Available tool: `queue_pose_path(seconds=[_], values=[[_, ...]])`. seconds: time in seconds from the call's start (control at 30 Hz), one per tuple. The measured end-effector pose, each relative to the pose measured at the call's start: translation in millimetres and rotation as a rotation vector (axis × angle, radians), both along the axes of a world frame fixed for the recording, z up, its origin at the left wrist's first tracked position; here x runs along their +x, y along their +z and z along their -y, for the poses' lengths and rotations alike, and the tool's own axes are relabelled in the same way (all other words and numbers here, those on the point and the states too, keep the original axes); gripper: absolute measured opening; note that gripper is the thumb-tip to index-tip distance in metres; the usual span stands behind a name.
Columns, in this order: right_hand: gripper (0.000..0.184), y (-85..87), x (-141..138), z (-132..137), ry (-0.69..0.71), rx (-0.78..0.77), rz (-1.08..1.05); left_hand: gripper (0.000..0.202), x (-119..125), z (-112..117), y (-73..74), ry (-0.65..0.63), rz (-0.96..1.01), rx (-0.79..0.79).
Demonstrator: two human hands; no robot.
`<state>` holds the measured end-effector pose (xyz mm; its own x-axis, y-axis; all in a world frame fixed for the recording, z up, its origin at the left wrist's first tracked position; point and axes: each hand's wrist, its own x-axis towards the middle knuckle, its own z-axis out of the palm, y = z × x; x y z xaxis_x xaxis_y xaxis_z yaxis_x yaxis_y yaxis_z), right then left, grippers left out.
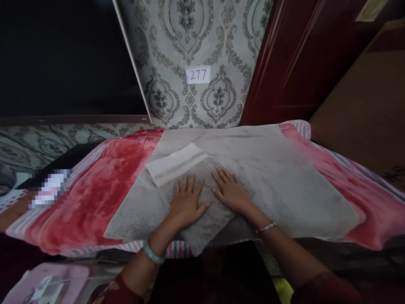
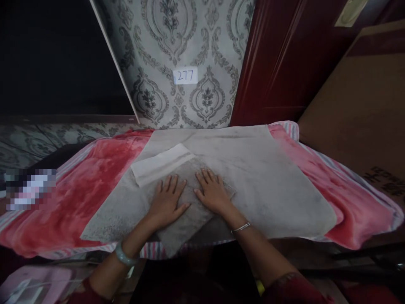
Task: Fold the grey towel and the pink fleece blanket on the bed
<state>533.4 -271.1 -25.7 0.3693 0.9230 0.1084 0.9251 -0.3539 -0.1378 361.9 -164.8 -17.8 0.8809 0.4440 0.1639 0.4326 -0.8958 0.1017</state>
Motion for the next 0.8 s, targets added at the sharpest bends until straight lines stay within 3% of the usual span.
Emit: queue_pose_path(seconds=[0.13, 0.33, 0.53, 0.67, 0.8], values=[[0.067, -19.8, 6, 3, 0.012, -0.003, 0.03, 0.072, -7, -3, -13.5, -0.022, -0.01, -0.001], [0.067, -20.8, 4, 13, 0.006, 0.037, 0.009, 0.067, -7, -7, -4.7, -0.065, 0.026, -0.126], [0.065, -29.4, -2, 50, -0.027, 0.062, 0.003, 0.048, -20, -8, -5.5, -0.179, 0.135, -0.267], [0.065, -13.1, -6, 55, -0.05, 0.035, -0.041, 0.04, -13, -20, 10.7, -0.305, 0.198, -0.352], [0.075, 14.3, -18, 25, -0.085, 0.08, -0.06, 0.049, 33, -44, 37.3, -0.282, 0.156, -0.265]])
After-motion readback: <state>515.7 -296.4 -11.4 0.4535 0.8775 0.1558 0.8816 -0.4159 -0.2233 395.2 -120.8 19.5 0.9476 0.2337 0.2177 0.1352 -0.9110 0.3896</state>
